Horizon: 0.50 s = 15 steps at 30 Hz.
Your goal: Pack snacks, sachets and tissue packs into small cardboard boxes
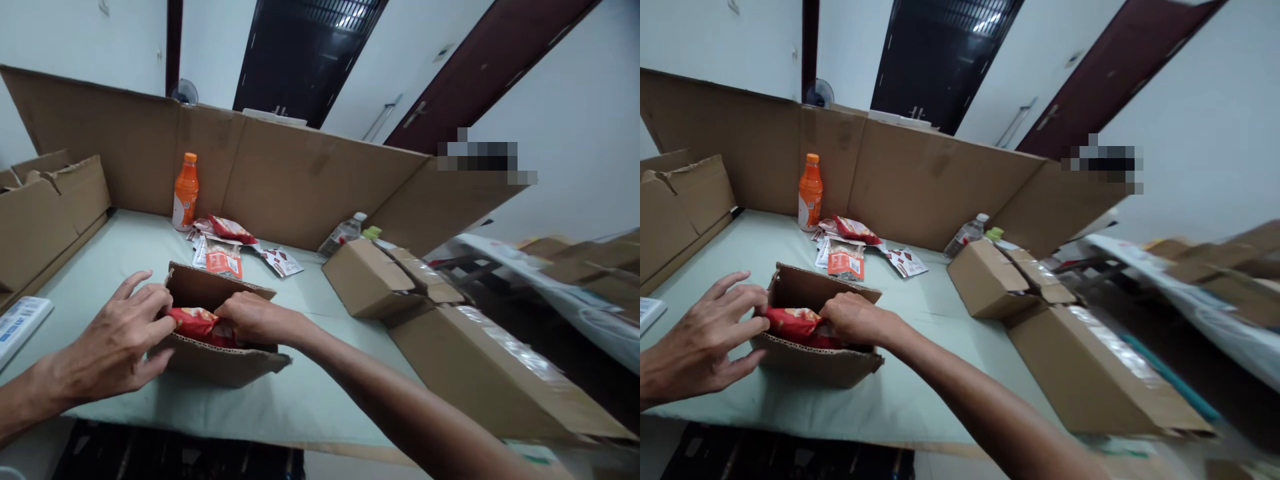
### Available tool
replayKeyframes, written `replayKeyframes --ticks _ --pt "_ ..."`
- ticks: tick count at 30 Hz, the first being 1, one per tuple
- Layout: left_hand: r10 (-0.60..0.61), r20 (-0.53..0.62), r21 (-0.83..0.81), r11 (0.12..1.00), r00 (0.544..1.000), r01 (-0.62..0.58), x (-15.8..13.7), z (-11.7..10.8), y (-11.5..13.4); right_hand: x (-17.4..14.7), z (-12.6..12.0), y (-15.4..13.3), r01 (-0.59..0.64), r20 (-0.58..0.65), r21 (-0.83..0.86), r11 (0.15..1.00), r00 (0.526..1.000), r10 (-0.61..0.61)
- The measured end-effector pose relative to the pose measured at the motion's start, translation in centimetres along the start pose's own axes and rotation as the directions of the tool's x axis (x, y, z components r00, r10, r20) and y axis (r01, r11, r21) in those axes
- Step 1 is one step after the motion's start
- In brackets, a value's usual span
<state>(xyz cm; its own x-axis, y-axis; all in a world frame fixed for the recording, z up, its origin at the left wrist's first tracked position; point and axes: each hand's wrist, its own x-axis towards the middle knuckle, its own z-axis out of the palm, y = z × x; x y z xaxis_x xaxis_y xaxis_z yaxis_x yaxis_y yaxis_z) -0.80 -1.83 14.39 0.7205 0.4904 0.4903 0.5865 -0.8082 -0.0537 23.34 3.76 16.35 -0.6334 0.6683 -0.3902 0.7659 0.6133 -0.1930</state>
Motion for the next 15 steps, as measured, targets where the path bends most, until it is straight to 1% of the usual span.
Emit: replayKeyframes --ticks 1,3,6,7,8,9,10,11,12,13,14,15 --pt "0.014 0.018 -0.017 1.000 1.000 -0.013 0.4 0.1 0.0 0.3 0.4 0.2 0.006 -0.008 0.008 1.000 1.000 -0.006" --pt "0.034 0.111 -0.080 0.996 0.993 -0.026 1.0 0.7 -0.3 1.1 1.2 0.3 0.054 0.013 0.070 0.996 0.998 -0.055" --pt "0.049 0.263 -0.179 0.984 0.964 -0.002 1.5 1.2 -0.8 1.6 1.7 0.4 0.165 0.129 0.197 0.966 0.973 -0.192" --pt "0.058 0.293 -0.208 0.978 0.954 0.004 1.7 1.2 -1.1 1.4 1.5 0.6 0.205 0.139 0.227 0.952 0.961 -0.240" --pt "0.069 0.318 -0.235 0.972 0.946 0.008 1.9 1.1 -1.3 1.0 1.1 0.9 0.248 0.111 0.258 0.934 0.953 -0.284" --pt "0.083 0.338 -0.263 0.965 0.938 0.010 2.1 0.9 -1.6 0.4 0.5 1.4 0.291 0.038 0.297 0.909 0.948 -0.316" --pt "0.097 0.357 -0.292 0.956 0.929 0.013 2.3 0.7 -1.8 -0.2 -0.3 2.2 0.336 -0.077 0.347 0.876 0.941 -0.330" --pt "0.108 0.376 -0.324 0.946 0.920 0.021 2.5 0.5 -2.0 -0.7 -1.2 3.3 0.377 -0.222 0.393 0.839 0.924 -0.311" --pt "0.117 0.393 -0.355 0.934 0.912 0.032 2.6 0.3 -2.2 -0.9 -2.1 4.8 0.394 -0.370 0.424 0.816 0.897 -0.241" --pt "0.121 0.405 -0.380 0.924 0.906 0.046 2.7 0.3 -2.3 -0.7 -3.0 6.5 0.367 -0.498 0.431 0.824 0.859 -0.122" --pt "0.121 0.410 -0.399 0.915 0.904 0.059 2.7 0.4 -2.5 0.0 -3.8 8.5 0.278 -0.582 0.419 0.865 0.813 0.021" --pt "0.116 0.410 -0.410 0.909 0.905 0.069 2.6 0.5 -2.6 1.3 -4.3 10.5 0.138 -0.624 0.393 0.909 0.766 0.153"
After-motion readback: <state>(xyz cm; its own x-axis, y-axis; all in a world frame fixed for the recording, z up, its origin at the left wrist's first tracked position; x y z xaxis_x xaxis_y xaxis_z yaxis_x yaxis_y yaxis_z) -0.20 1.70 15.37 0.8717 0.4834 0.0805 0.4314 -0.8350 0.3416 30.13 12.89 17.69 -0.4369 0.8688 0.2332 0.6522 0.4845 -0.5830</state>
